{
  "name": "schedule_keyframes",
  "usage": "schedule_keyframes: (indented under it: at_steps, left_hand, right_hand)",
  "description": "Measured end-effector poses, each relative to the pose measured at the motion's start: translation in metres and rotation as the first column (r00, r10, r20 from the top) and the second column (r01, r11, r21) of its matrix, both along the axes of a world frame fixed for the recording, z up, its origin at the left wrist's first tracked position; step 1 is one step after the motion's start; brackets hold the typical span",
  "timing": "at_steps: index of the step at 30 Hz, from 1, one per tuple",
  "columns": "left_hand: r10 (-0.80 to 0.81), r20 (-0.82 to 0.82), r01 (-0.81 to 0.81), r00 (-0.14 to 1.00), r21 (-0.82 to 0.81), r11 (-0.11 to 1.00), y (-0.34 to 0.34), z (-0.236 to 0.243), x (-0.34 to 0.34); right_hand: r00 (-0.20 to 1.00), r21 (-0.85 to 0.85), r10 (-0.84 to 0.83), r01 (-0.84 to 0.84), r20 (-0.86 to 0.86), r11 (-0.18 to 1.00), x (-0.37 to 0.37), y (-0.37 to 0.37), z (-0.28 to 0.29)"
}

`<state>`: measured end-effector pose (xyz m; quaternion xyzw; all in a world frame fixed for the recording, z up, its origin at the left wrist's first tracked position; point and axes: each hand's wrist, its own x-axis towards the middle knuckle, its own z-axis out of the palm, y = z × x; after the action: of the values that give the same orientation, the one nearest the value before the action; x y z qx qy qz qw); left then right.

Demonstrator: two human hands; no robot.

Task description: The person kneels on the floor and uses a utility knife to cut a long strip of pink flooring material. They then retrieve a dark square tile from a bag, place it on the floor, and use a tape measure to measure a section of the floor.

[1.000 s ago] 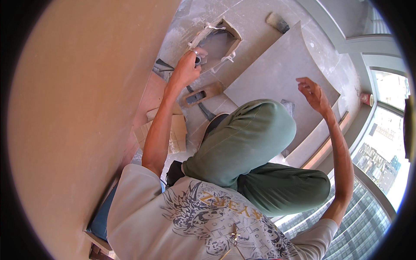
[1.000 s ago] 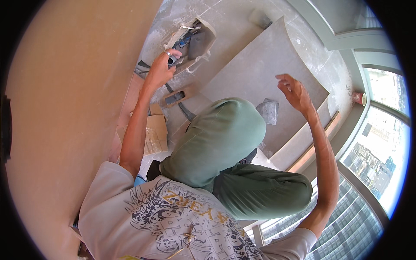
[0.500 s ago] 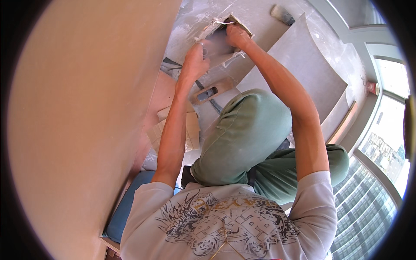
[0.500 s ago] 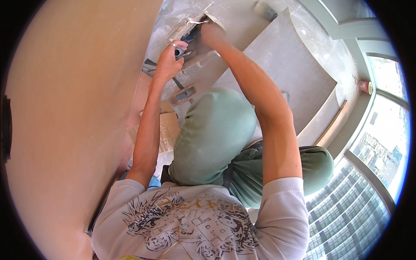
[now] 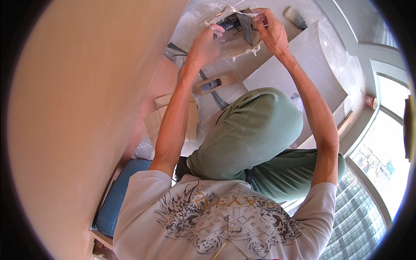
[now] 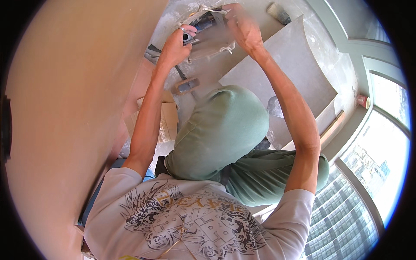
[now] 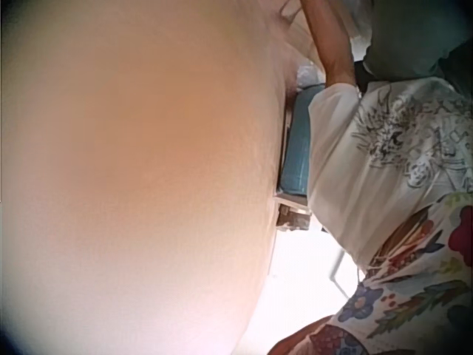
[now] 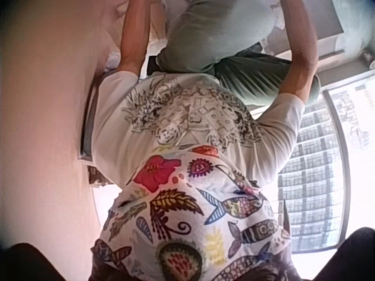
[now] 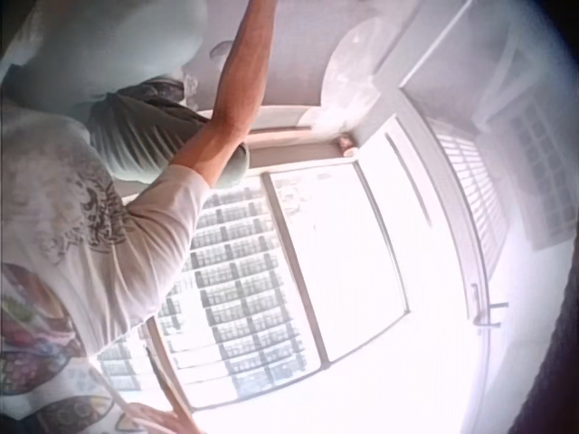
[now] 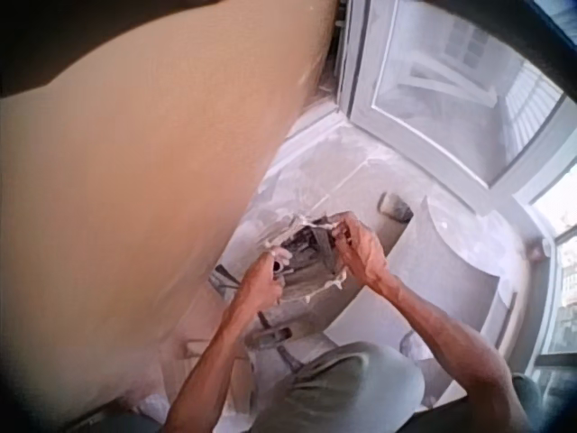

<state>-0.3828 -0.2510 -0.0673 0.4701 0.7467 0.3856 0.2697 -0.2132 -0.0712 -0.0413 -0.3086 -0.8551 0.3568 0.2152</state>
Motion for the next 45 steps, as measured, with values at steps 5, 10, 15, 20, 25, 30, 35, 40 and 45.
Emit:
schedule_keyframes:
  at_steps: [5, 10, 15, 20, 25, 30, 35, 40, 45]
  left_hand:
    - [0.027, -0.029, -0.028, 0.999, -0.018, 0.999, 0.004, 0.004, -0.01]
    - [0.006, -0.015, -0.006, 1.0, -0.02, 1.0, 0.008, 0.005, -0.012]
    - [0.003, 0.011, -0.003, 1.0, -0.035, 0.999, 0.016, 0.007, -0.001]
    - [0.037, -0.014, -0.038, 0.999, -0.012, 0.999, -0.001, 0.004, -0.019]
    - [0.038, 0.035, -0.035, 0.999, -0.077, 0.996, -0.001, 0.012, -0.021]
    - [0.041, 0.015, -0.04, 0.999, -0.057, 0.998, 0.003, 0.01, -0.021]
    - [0.022, -0.022, -0.023, 1.0, -0.046, 0.999, 0.003, 0.011, -0.028]
    - [-0.028, 0.02, 0.028, 0.999, 0.012, 1.0, 0.024, 0.002, -0.012]
    - [0.032, 0.026, -0.029, 0.999, -0.094, 0.995, 0.008, 0.017, -0.029]
  right_hand:
    - [0.986, 0.02, 0.15, -0.152, 0.068, 0.988, -0.009, 0.005, -0.003]
    - [0.934, 0.07, 0.153, -0.185, 0.323, 0.98, -0.04, -0.007, -0.036]
    - [0.92, 0.031, 0.087, -0.106, 0.383, 0.994, -0.065, 0.027, -0.105]
    - [0.895, -0.012, 0.315, -0.328, 0.317, 0.945, -0.06, 0.015, -0.089]
    - [0.731, -0.254, 0.652, -0.604, 0.202, 0.755, -0.015, 0.017, -0.052]
    - [0.694, -0.173, 0.619, -0.603, 0.368, 0.779, -0.014, -0.003, -0.046]
    - [0.777, -0.041, 0.338, -0.375, 0.532, 0.926, -0.046, -0.023, -0.01]
    - [0.847, 0.162, 0.238, -0.35, 0.475, 0.922, -0.029, 0.02, -0.142]
    - [0.746, -0.084, 0.328, -0.346, 0.579, 0.934, -0.055, -0.022, -0.026]
